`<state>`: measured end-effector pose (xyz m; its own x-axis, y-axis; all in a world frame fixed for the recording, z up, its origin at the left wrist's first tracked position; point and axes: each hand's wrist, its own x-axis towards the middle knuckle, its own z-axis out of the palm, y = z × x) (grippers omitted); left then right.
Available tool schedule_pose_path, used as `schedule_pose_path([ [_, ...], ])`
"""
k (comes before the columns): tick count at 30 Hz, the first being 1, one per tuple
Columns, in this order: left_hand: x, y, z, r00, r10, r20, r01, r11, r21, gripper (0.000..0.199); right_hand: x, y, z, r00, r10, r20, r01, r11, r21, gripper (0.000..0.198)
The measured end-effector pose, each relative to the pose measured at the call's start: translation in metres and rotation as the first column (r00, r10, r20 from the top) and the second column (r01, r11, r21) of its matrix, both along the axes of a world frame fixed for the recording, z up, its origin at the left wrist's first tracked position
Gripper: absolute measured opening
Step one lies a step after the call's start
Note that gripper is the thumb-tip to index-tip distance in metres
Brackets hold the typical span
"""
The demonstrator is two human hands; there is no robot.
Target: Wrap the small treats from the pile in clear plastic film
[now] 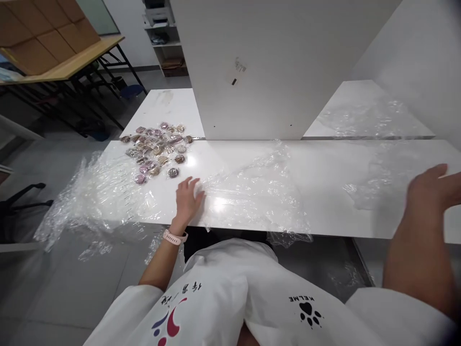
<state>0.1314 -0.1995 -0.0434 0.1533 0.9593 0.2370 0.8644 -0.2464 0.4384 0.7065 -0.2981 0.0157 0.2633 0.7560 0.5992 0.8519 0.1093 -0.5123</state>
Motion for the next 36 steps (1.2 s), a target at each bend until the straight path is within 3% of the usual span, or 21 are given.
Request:
schedule_pose_path([
  [2, 0.005, 0.003, 0.001, 0.998, -0.049, 0.033, 0.05, 0.998, -0.026, 0.03, -0.06, 0.006, -0.022, 0.984, -0.175, -0.028, 0.177, 0.982, 0.065, 0.05],
  [3, 0.006, 0.009, 0.001, 0.999, -0.005, 0.039, 0.005, 1.0, -0.013, 0.029, -0.096, 0.01, -0.035, 0.992, -0.124, -0.025, 0.123, 0.992, -0.031, 0.047],
  [4, 0.005, 0.019, 0.002, 0.996, 0.084, 0.03, -0.085, 0.996, 0.019, 0.031, -0.132, 0.013, -0.049, 1.0, 0.019, -0.02, -0.022, 0.987, -0.159, 0.046],
  [5, 0.004, 0.032, 0.002, 0.981, 0.196, 0.009, -0.196, 0.979, 0.053, 0.035, -0.168, 0.016, -0.062, 0.983, 0.185, 0.005, -0.176, 0.943, -0.282, 0.048],
  [6, 0.001, 0.047, 0.001, 0.952, 0.304, -0.019, -0.302, 0.95, 0.074, 0.041, -0.199, 0.018, -0.074, 0.956, 0.291, 0.05, -0.25, 0.889, -0.383, 0.05],
  [9, -0.01, 0.093, -0.006, 0.893, 0.434, -0.121, -0.442, 0.896, -0.045, 0.064, -0.255, 0.019, -0.101, 0.924, 0.325, 0.204, -0.18, 0.835, -0.519, 0.052],
  [11, -0.015, 0.117, -0.014, 0.916, 0.365, -0.168, -0.386, 0.915, -0.119, 0.063, -0.259, 0.02, -0.108, 0.909, 0.328, 0.257, -0.149, 0.832, -0.534, 0.053],
  [14, -0.018, 0.138, -0.021, 0.96, 0.186, -0.211, -0.204, 0.977, -0.065, 0.047, -0.24, 0.028, -0.11, 0.886, 0.372, 0.278, -0.182, 0.828, -0.531, 0.053],
  [17, -0.016, 0.148, -0.021, 0.951, 0.061, -0.304, -0.066, 0.998, -0.009, 0.04, -0.22, 0.043, -0.109, 0.9, 0.336, 0.278, -0.153, 0.84, -0.52, 0.053],
  [19, -0.015, 0.153, -0.016, 0.925, -0.009, -0.38, -0.008, 0.999, -0.043, 0.04, -0.213, 0.052, -0.109, 0.914, 0.286, 0.287, -0.103, 0.849, -0.518, 0.055],
  [23, -0.014, 0.166, -0.002, 0.891, -0.089, -0.446, 0.005, 0.982, -0.186, 0.044, -0.21, 0.059, -0.112, 0.91, 0.265, 0.319, -0.067, 0.853, -0.518, 0.057],
  [27, -0.013, 0.175, 0.019, 0.927, 0.023, -0.373, -0.095, 0.98, -0.176, 0.038, -0.21, 0.058, -0.115, 0.908, 0.262, 0.328, -0.065, 0.859, -0.508, 0.057],
  [29, -0.003, 0.166, 0.029, 0.95, 0.06, -0.305, -0.098, 0.989, -0.111, 0.039, -0.21, 0.058, -0.116, 0.907, 0.261, 0.329, -0.067, 0.864, -0.5, 0.058],
  [31, 0.02, 0.143, 0.033, 0.982, -0.002, -0.187, 0.0, 1.0, -0.012, 0.046, -0.209, 0.059, -0.117, 0.908, 0.26, 0.328, -0.073, 0.87, -0.488, 0.058],
  [33, 0.053, 0.107, 0.026, 0.981, -0.181, -0.068, 0.188, 0.976, 0.106, 0.05, -0.209, 0.059, -0.118, 0.911, 0.256, 0.322, -0.077, 0.875, -0.477, 0.057],
  [36, 0.107, 0.044, 0.002, 0.879, -0.459, -0.131, 0.472, 0.876, 0.097, 0.047, -0.21, 0.058, -0.118, 0.915, 0.252, 0.315, -0.078, 0.877, -0.474, 0.057],
])
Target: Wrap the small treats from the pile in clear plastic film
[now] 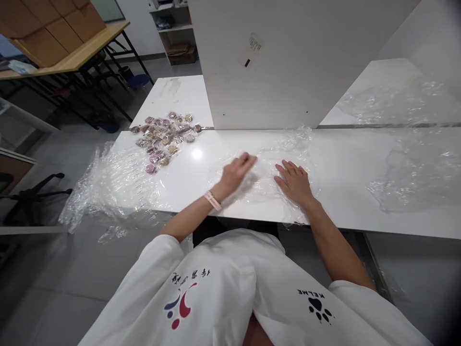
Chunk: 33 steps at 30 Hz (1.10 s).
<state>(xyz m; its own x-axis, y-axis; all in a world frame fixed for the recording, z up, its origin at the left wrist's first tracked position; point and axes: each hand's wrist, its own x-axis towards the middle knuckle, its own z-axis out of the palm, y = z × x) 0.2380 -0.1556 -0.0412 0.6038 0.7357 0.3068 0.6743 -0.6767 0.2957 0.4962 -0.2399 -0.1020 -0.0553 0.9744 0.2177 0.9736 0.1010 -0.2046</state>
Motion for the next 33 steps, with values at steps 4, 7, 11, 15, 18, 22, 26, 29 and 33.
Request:
schedule_pose_path([
  [4, 0.033, -0.055, -0.023, 0.95, -0.281, -0.135, 0.279, 0.96, -0.039, 0.041, 0.0, 0.001, -0.001, 1.0, 0.003, -0.005, -0.003, 1.0, -0.007, 0.056],
  [7, 0.021, -0.068, -0.016, 0.921, -0.374, -0.108, 0.362, 0.925, -0.114, 0.046, 0.003, 0.002, 0.002, 0.999, 0.006, -0.036, -0.007, 1.0, -0.028, 0.056],
  [11, -0.026, -0.065, 0.003, 0.999, -0.037, 0.039, 0.041, 0.994, -0.1, 0.054, 0.0, -0.019, 0.022, 0.991, -0.011, -0.13, 0.012, 1.0, 0.01, 0.056],
  [15, -0.079, -0.063, 0.005, 0.811, 0.579, 0.085, -0.546, 0.8, -0.248, 0.064, -0.032, -0.063, 0.044, 0.967, 0.117, -0.226, -0.09, 0.988, 0.127, 0.043],
  [18, -0.096, -0.067, 0.003, 0.801, 0.59, 0.102, -0.492, 0.746, -0.449, 0.06, -0.059, -0.088, 0.044, 0.946, 0.201, -0.256, -0.177, 0.978, 0.112, 0.032],
  [22, -0.091, -0.076, 0.007, 0.672, 0.631, 0.386, -0.208, 0.662, -0.72, 0.044, -0.061, -0.101, 0.033, 0.951, 0.125, -0.284, -0.098, 0.99, 0.105, 0.026],
  [26, -0.09, -0.088, 0.009, 0.428, 0.803, 0.415, 0.015, 0.453, -0.891, 0.043, -0.042, -0.11, 0.035, 0.939, 0.133, -0.317, -0.124, 0.991, 0.047, 0.025],
  [29, -0.093, -0.097, 0.016, 0.364, 0.846, 0.389, 0.088, 0.385, -0.919, 0.045, -0.036, -0.117, 0.041, 0.919, 0.152, -0.363, -0.153, 0.988, 0.026, 0.023],
  [33, -0.07, -0.098, 0.047, 0.364, 0.731, 0.576, 0.145, 0.567, -0.811, 0.041, -0.038, -0.119, 0.044, 0.893, 0.128, -0.431, -0.116, 0.992, 0.055, 0.02],
])
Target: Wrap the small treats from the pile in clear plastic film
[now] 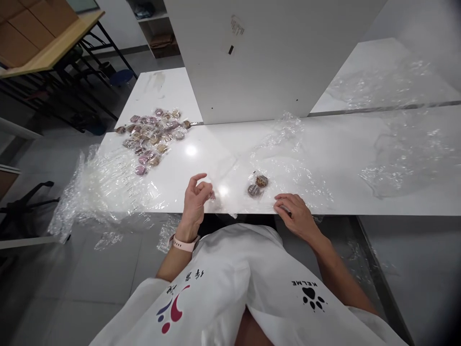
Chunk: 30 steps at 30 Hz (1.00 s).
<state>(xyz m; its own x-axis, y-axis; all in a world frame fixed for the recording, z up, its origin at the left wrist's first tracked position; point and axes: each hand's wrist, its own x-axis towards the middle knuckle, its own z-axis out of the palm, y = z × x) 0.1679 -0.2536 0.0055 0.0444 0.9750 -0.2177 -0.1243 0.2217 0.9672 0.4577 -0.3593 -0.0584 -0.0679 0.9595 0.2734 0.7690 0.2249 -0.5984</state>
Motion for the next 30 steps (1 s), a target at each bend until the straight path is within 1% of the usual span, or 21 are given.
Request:
schedule_pose_path([
  [2, 0.029, 0.006, 0.015, 0.994, -0.111, -0.024, 0.113, 0.988, 0.108, 0.04, -0.001, 0.001, -0.001, 0.999, -0.022, -0.03, 0.021, 1.0, -0.019, 0.02],
  [4, 0.066, 0.014, 0.02, 0.951, -0.308, -0.037, 0.31, 0.937, 0.161, 0.039, 0.0, 0.001, -0.002, 0.997, -0.035, -0.065, 0.032, 0.999, -0.041, 0.02],
  [5, 0.085, 0.018, 0.018, 0.904, -0.427, -0.031, 0.425, 0.887, 0.179, 0.037, 0.001, 0.0, -0.002, 0.996, -0.038, -0.082, 0.035, 0.998, -0.044, 0.02],
  [6, 0.104, 0.023, 0.012, 0.836, -0.549, -0.023, 0.542, 0.817, 0.196, 0.036, 0.001, -0.002, -0.002, 0.994, -0.05, -0.096, 0.047, 0.998, -0.036, 0.02],
  [8, 0.139, 0.032, -0.005, 0.672, -0.74, -0.035, 0.73, 0.654, 0.199, 0.031, -0.001, -0.01, 0.001, 0.984, -0.142, -0.107, 0.145, 0.989, 0.026, 0.019],
  [9, 0.153, 0.036, -0.015, 0.589, -0.806, -0.06, 0.802, 0.574, 0.167, 0.028, -0.004, -0.016, 0.003, 0.969, -0.222, -0.11, 0.231, 0.97, 0.079, 0.018],
  [10, 0.164, 0.039, -0.025, 0.517, -0.851, -0.092, 0.854, 0.507, 0.115, 0.025, -0.009, -0.022, 0.007, 0.942, -0.313, -0.119, 0.328, 0.934, 0.14, 0.017],
  [11, 0.173, 0.042, -0.033, 0.457, -0.881, -0.124, 0.889, 0.454, 0.052, 0.022, -0.015, -0.028, 0.011, 0.909, -0.393, -0.136, 0.414, 0.889, 0.198, 0.017],
  [12, 0.179, 0.045, -0.039, 0.413, -0.899, -0.148, 0.908, 0.419, -0.013, 0.022, -0.023, -0.032, 0.014, 0.884, -0.44, -0.157, 0.467, 0.851, 0.24, 0.018],
  [13, 0.184, 0.047, -0.043, 0.385, -0.91, -0.155, 0.915, 0.398, -0.067, 0.023, -0.032, -0.035, 0.017, 0.881, -0.441, -0.172, 0.473, 0.842, 0.259, 0.019],
  [14, 0.186, 0.05, -0.045, 0.367, -0.92, -0.14, 0.918, 0.383, -0.106, 0.024, -0.043, -0.035, 0.019, 0.9, -0.402, -0.172, 0.434, 0.863, 0.257, 0.021],
  [15, 0.188, 0.052, -0.045, 0.364, -0.926, -0.1, 0.918, 0.375, -0.127, 0.027, -0.053, -0.033, 0.019, 0.928, -0.336, -0.158, 0.366, 0.9, 0.238, 0.023],
  [17, 0.188, 0.059, -0.042, 0.375, -0.927, 0.033, 0.92, 0.367, -0.138, 0.032, -0.07, -0.021, 0.014, 0.972, -0.213, -0.101, 0.228, 0.957, 0.177, 0.029],
  [19, 0.184, 0.07, -0.038, 0.381, -0.913, 0.148, 0.923, 0.365, -0.126, 0.032, -0.081, -0.005, 0.001, 0.978, -0.206, -0.033, 0.209, 0.967, 0.144, 0.039],
  [21, 0.174, 0.084, -0.033, 0.382, -0.909, 0.165, 0.924, 0.374, -0.08, 0.025, -0.084, 0.009, -0.012, 0.96, -0.28, 0.013, 0.275, 0.951, 0.139, 0.046],
  [23, 0.158, 0.098, -0.028, 0.358, -0.932, 0.058, 0.934, 0.358, -0.004, 0.024, -0.082, 0.017, -0.021, 0.945, -0.326, 0.028, 0.319, 0.937, 0.144, 0.044],
  [24, 0.148, 0.104, -0.026, 0.329, -0.944, -0.032, 0.944, 0.328, 0.028, 0.028, -0.08, 0.019, -0.023, 0.942, -0.334, 0.024, 0.327, 0.933, 0.152, 0.04],
  [26, 0.128, 0.113, -0.023, 0.239, -0.94, -0.242, 0.971, 0.231, 0.061, 0.041, -0.074, 0.019, -0.023, 0.94, -0.341, 0.0, 0.336, 0.924, 0.184, 0.031],
  [28, 0.111, 0.115, -0.023, 0.168, -0.873, -0.457, 0.986, 0.147, 0.081, 0.052, -0.067, 0.015, -0.021, 0.931, -0.362, -0.033, 0.361, 0.908, 0.211, 0.025],
  [29, 0.105, 0.113, -0.025, 0.169, -0.814, -0.555, 0.986, 0.137, 0.099, 0.054, -0.063, 0.013, -0.019, 0.923, -0.382, -0.05, 0.383, 0.9, 0.209, 0.023],
  [30, 0.1, 0.109, -0.028, 0.197, -0.741, -0.643, 0.98, 0.157, 0.119, 0.054, -0.058, 0.01, -0.018, 0.911, -0.405, -0.071, 0.411, 0.891, 0.194, 0.022],
])
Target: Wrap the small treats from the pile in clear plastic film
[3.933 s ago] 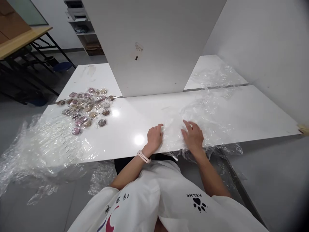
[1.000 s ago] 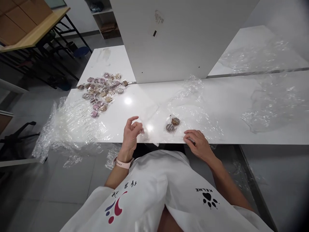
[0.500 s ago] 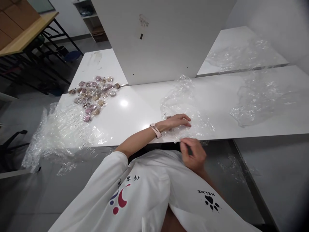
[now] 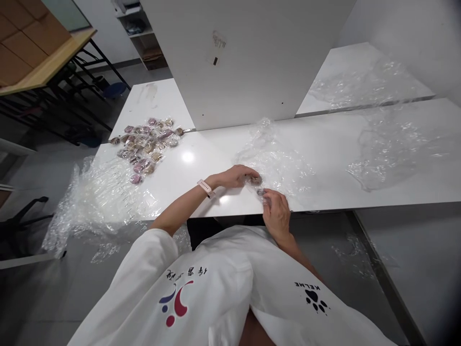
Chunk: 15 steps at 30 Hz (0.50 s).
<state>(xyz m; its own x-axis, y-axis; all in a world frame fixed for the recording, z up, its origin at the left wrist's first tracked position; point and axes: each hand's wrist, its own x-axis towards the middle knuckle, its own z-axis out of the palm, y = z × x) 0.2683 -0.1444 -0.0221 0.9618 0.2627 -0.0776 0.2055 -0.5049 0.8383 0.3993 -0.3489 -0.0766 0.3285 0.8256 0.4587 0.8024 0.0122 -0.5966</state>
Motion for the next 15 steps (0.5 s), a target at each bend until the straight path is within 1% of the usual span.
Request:
schedule_pose_path([
  [2, -0.007, -0.011, -0.006, 0.992, 0.129, 0.008, -0.129, 0.975, 0.179, 0.044, 0.011, -0.005, 0.001, 0.994, -0.063, -0.087, 0.06, 0.997, -0.039, 0.019],
  [3, -0.01, -0.017, -0.008, 0.98, 0.197, 0.013, -0.195, 0.954, 0.226, 0.035, 0.017, -0.007, 0.001, 0.984, -0.099, -0.145, 0.09, 0.994, -0.068, 0.02],
  [4, -0.014, -0.023, -0.01, 0.968, 0.251, 0.017, -0.247, 0.937, 0.246, 0.026, 0.023, -0.008, 0.001, 0.969, -0.131, -0.211, 0.112, 0.989, -0.099, 0.021],
  [5, -0.017, -0.028, -0.011, 0.958, 0.287, 0.017, -0.282, 0.929, 0.241, 0.019, 0.029, -0.009, 0.001, 0.948, -0.153, -0.281, 0.122, 0.984, -0.127, 0.024],
  [6, -0.02, -0.031, -0.01, 0.95, 0.312, 0.012, -0.307, 0.926, 0.219, 0.016, 0.035, -0.007, 0.001, 0.921, -0.163, -0.353, 0.116, 0.982, -0.149, 0.027],
  [8, -0.024, -0.033, -0.008, 0.928, 0.371, -0.034, -0.362, 0.92, 0.152, 0.021, 0.046, 0.0, 0.001, 0.859, -0.151, -0.49, 0.067, 0.98, -0.185, 0.032],
  [10, -0.022, -0.029, -0.004, 0.894, 0.426, -0.138, -0.414, 0.904, 0.104, 0.022, 0.054, 0.014, 0.002, 0.812, -0.152, -0.563, 0.011, 0.969, -0.245, 0.036],
  [11, -0.019, -0.026, -0.003, 0.872, 0.448, -0.199, -0.434, 0.894, 0.11, 0.02, 0.057, 0.021, 0.003, 0.816, -0.167, -0.553, 0.006, 0.959, -0.282, 0.036],
  [12, -0.014, -0.022, -0.002, 0.847, 0.466, -0.255, -0.444, 0.885, 0.141, 0.02, 0.059, 0.029, 0.003, 0.841, -0.191, -0.506, 0.025, 0.948, -0.316, 0.034],
  [13, -0.01, -0.02, -0.001, 0.822, 0.488, -0.293, -0.447, 0.872, 0.199, 0.021, 0.06, 0.035, 0.004, 0.878, -0.217, -0.427, 0.069, 0.939, -0.336, 0.032],
  [14, -0.006, -0.018, -0.001, 0.801, 0.521, -0.296, -0.448, 0.849, 0.28, 0.022, 0.06, 0.04, 0.005, 0.913, -0.244, -0.327, 0.131, 0.934, -0.331, 0.029],
  [15, -0.003, -0.018, -0.002, 0.792, 0.554, -0.257, -0.447, 0.812, 0.376, 0.023, 0.06, 0.042, 0.006, 0.937, -0.267, -0.224, 0.196, 0.935, -0.296, 0.026],
])
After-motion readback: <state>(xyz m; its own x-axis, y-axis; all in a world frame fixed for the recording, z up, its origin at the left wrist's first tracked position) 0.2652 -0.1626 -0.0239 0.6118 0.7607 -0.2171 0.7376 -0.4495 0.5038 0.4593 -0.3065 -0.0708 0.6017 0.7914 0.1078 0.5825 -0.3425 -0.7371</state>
